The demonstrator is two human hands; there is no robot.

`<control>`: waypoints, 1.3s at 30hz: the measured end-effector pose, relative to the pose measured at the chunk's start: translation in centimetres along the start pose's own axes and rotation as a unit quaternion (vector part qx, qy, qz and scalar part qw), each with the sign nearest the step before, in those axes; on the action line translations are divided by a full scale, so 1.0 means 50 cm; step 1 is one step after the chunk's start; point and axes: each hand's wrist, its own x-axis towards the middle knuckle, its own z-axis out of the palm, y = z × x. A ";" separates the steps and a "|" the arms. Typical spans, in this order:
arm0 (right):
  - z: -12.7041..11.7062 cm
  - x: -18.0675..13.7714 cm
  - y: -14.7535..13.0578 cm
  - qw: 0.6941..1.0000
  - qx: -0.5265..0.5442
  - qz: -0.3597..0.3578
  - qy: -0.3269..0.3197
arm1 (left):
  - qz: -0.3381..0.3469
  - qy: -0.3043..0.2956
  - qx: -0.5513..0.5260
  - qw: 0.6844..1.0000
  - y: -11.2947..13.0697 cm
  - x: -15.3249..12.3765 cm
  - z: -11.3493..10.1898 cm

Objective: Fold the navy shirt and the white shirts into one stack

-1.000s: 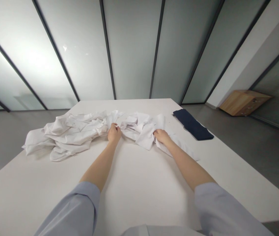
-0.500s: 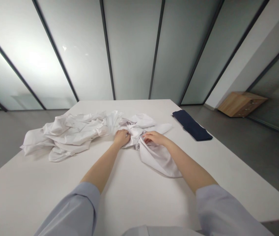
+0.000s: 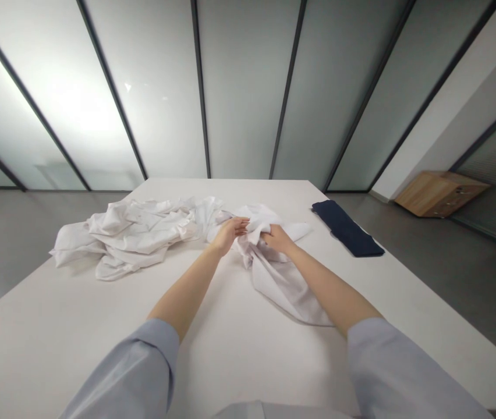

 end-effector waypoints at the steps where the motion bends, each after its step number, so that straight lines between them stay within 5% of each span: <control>1: -0.013 0.008 0.010 0.997 0.038 0.038 0.053 | 0.013 0.036 0.035 0.999 -0.008 0.000 -0.002; 3: -0.050 0.021 0.038 0.967 0.128 0.102 0.197 | 0.022 0.075 0.143 0.987 -0.029 -0.003 -0.007; 7: -0.143 0.033 0.104 0.827 0.280 0.171 0.457 | 0.010 0.007 0.387 0.922 -0.071 -0.018 -0.015; 10: -0.200 0.024 0.145 0.737 0.325 0.206 0.556 | 0.015 -0.029 0.497 0.867 -0.083 -0.025 -0.022; 12: -0.221 0.015 0.166 0.713 0.320 0.216 0.584 | -0.007 -0.012 0.527 0.850 -0.083 -0.024 -0.036; 17: -0.231 0.005 0.174 0.732 0.265 0.194 0.596 | -0.087 0.159 0.535 0.825 -0.068 -0.018 -0.095; 20: -0.218 0.014 0.149 0.730 0.259 0.178 0.607 | -0.010 0.230 0.503 0.833 -0.051 -0.020 -0.098; 22: -0.198 0.021 0.123 0.751 0.263 0.173 0.580 | 0.067 0.189 0.482 0.853 -0.040 -0.025 -0.067; 25: -0.148 0.024 0.078 0.800 0.303 0.166 0.490 | 0.146 0.042 0.477 0.866 -0.036 -0.035 0.011; 28: -0.087 0.013 0.036 0.852 0.360 0.139 0.353 | 0.154 -0.023 0.492 0.856 -0.046 -0.043 0.071; 30: -0.059 0.002 0.022 0.876 0.382 0.121 0.269 | 0.116 -0.017 0.484 0.867 -0.055 -0.040 0.072; 33: -0.058 -0.010 0.038 0.871 0.400 0.115 0.262 | 0.025 0.120 0.415 0.902 -0.070 -0.021 0.013; 36: -0.108 -0.013 0.097 0.825 0.380 0.155 0.389 | -0.014 0.334 0.293 0.896 -0.086 0.002 -0.078; 39: -0.183 -0.017 0.169 0.766 0.296 0.211 0.530 | -0.021 0.455 0.204 0.866 -0.101 0.015 -0.145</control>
